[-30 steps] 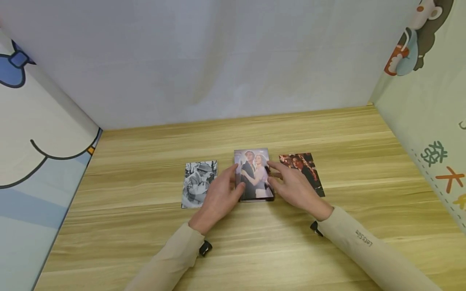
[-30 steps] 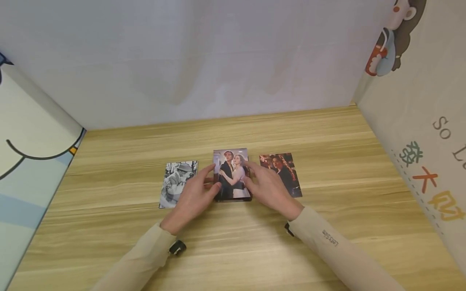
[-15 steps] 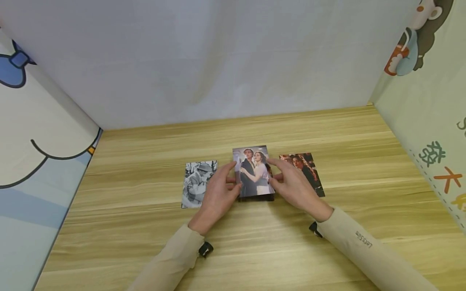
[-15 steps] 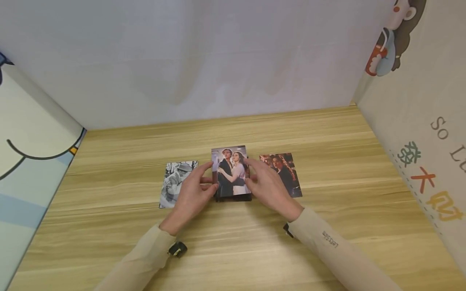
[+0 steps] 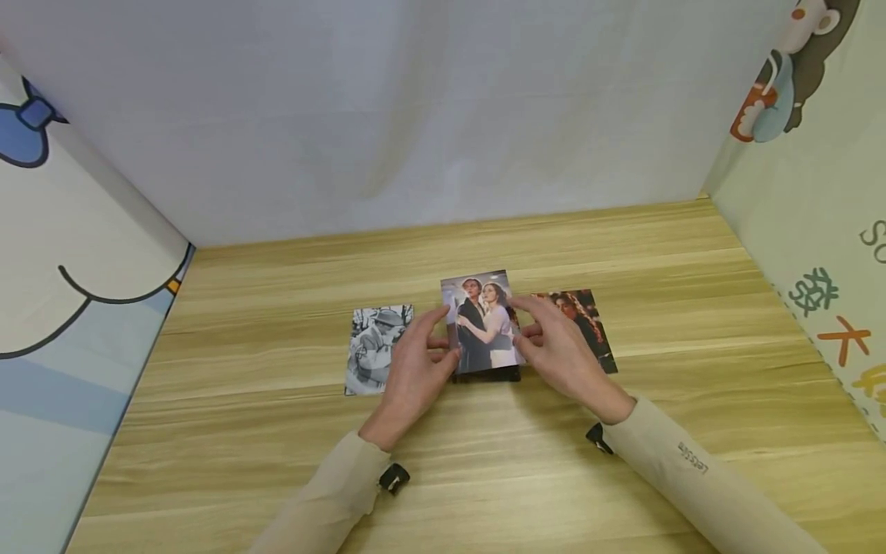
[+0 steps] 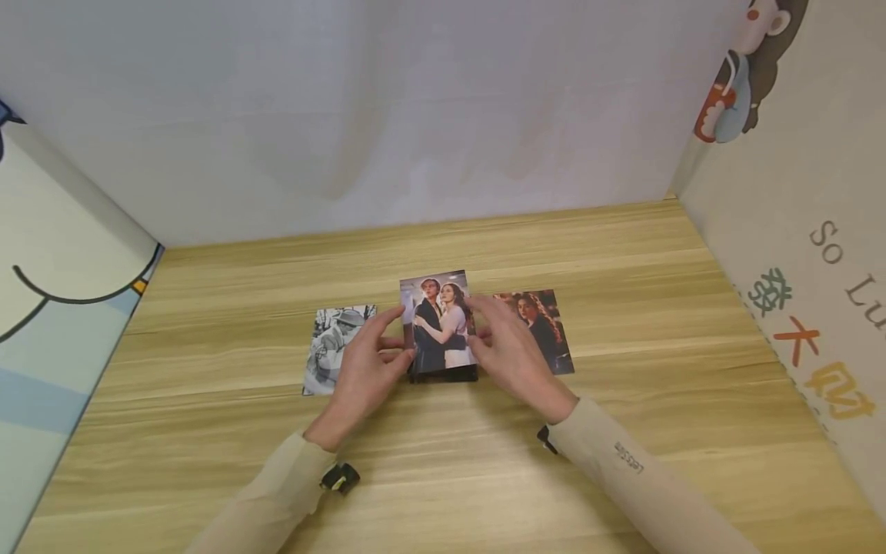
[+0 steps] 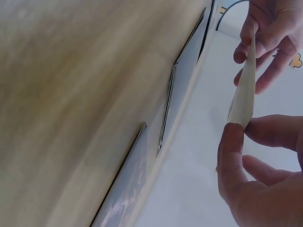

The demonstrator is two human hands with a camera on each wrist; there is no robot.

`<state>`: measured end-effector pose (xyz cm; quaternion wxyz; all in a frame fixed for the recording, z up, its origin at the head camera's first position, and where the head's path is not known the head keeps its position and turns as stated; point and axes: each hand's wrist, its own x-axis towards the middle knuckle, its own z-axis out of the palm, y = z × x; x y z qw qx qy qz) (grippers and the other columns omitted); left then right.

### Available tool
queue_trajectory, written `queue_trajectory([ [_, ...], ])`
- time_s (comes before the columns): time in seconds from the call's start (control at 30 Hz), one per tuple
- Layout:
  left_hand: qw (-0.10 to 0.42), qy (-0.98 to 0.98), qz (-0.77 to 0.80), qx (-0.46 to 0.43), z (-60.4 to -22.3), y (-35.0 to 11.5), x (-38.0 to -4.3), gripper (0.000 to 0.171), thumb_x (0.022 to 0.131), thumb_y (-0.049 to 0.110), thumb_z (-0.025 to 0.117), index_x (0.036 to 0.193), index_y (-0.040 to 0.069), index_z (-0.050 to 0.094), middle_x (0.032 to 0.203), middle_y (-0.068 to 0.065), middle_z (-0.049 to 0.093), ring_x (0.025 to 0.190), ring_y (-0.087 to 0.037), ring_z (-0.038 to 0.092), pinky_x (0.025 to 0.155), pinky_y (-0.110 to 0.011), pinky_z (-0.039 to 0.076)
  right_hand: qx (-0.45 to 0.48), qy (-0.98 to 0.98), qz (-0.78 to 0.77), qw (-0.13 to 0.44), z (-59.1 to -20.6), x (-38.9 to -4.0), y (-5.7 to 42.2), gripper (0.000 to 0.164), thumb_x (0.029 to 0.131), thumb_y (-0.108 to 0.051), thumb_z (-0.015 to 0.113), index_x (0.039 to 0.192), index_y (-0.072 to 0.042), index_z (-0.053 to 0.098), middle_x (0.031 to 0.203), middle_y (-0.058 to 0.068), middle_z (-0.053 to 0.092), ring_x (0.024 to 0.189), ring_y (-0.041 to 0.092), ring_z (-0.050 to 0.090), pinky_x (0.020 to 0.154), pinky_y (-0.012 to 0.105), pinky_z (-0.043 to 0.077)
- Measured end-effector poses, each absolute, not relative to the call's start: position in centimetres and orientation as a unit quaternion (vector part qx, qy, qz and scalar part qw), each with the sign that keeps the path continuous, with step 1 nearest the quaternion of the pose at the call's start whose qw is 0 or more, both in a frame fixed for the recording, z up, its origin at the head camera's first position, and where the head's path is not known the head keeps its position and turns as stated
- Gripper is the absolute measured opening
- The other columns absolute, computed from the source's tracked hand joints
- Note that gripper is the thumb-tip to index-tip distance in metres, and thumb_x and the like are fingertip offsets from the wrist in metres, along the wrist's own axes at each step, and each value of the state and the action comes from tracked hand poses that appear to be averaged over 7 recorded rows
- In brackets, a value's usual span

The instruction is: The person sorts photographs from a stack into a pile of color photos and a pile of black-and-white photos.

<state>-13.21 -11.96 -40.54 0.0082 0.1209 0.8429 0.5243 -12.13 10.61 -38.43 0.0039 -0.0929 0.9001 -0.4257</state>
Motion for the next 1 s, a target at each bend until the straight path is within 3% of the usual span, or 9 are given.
queue_trajectory([
  [0.17,0.000,0.835,0.537,0.119,-40.5,-11.8,-13.1,0.069,0.085,-0.008,0.078,0.148,0.001,0.052,0.144,-0.019,0.055,0.098,-0.029,0.072,0.078,-0.025,0.062,-0.080,0.900,-0.428,-0.004,-38.3,-12.0,10.9,0.060,0.092,0.006,0.068,0.149,-0.002,0.050,0.146,0.021,0.052,0.103,0.033,0.071,0.076,0.036,0.063],
  [0.53,0.012,0.820,0.563,0.104,-40.3,-11.2,-12.8,0.073,0.086,-0.007,0.078,0.152,-0.001,0.047,0.143,-0.019,0.057,0.096,-0.027,0.073,0.079,-0.023,0.062,-0.059,0.891,-0.451,-0.007,-38.3,-11.6,11.7,0.061,0.093,0.004,0.070,0.151,-0.001,0.049,0.147,0.018,0.055,0.103,0.029,0.069,0.075,0.029,0.061],
  [0.73,0.017,0.813,0.571,0.113,-40.3,-10.7,-12.7,0.072,0.087,-0.007,0.077,0.151,-0.004,0.047,0.133,-0.021,0.065,0.094,-0.027,0.073,0.078,-0.023,0.062,-0.056,0.887,-0.459,-0.013,-38.2,-11.3,12.3,0.061,0.093,0.003,0.070,0.151,-0.001,0.050,0.136,0.020,0.063,0.100,0.029,0.071,0.074,0.029,0.061],
  [1.0,0.012,0.813,0.570,0.117,-40.4,-10.0,-12.5,0.067,0.087,-0.007,0.077,0.149,-0.006,0.049,0.124,-0.020,0.069,0.092,-0.026,0.073,0.077,-0.022,0.061,-0.057,0.881,-0.469,-0.013,-38.3,-11.0,12.9,0.059,0.093,0.005,0.069,0.149,0.002,0.051,0.124,0.023,0.068,0.098,0.030,0.070,0.084,0.034,0.061],
])
